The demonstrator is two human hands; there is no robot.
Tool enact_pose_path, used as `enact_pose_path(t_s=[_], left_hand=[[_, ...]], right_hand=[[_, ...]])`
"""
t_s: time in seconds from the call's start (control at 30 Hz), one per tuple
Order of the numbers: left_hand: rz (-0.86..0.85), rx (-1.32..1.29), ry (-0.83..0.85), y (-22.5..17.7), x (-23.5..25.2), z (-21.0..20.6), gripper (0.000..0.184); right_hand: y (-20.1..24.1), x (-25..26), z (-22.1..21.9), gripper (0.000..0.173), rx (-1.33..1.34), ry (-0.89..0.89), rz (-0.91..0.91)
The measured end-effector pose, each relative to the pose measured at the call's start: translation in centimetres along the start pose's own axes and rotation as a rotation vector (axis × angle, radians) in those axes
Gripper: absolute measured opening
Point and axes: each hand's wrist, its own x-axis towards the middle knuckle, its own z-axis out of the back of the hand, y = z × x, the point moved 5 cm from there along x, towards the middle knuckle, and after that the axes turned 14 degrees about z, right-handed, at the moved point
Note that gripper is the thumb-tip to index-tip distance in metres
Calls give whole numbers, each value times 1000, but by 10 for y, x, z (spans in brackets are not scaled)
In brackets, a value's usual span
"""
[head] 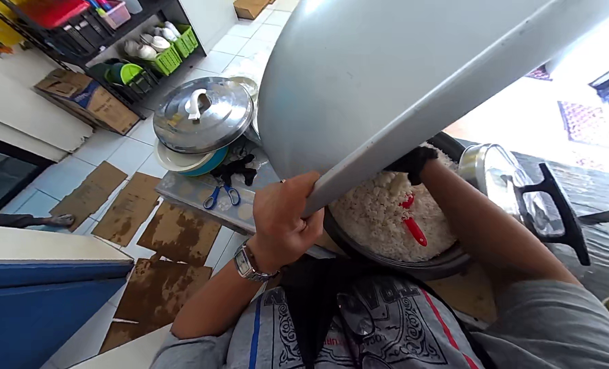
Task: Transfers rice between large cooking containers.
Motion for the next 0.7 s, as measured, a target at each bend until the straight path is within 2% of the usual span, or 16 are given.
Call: enact_pose_path(t_s=[0.1, 0.17, 0.23, 0.3, 0.33, 0.37, 0.43, 0.5, 0.57, 0.63, 0.7], left_hand=[[11, -8, -11, 3, -1, 2, 19], [30, 5, -29, 8, -3, 6, 19], [63, 20, -82, 17, -6, 13, 20], [104, 32, -141, 24, -12, 18, 21], [122, 35, -163, 27, -15, 21, 23], [138, 36, -178, 30, -17, 24, 24], [171, 35, -195, 34, -17, 27, 26], [191, 24, -199, 37, -14, 29, 28], [215, 10, -202, 41, -11, 31, 28], [234, 1, -209, 45, -8, 32, 28], [255, -1, -211, 50, -6, 33, 28]], right_hand=[[-13, -17, 29, 28, 127, -462, -178], [-16, -21, 25, 32, 155, -624, -277], [-11, -15, -1, 30, 61, -591, -249], [-2, -12, -28, 22, 54, -357, -171], [4, -17, -30, 21, 75, -241, -160], [7, -22, -24, 20, 107, -199, -169], [6, -26, -2, 21, 130, -324, -192], [0, -9, 17, 31, 77, -528, -157], [0, 24, 13, 38, 54, -641, -9], [15, 50, -8, 39, -14, -559, 155], [36, 48, -35, 41, -37, -405, 212]])
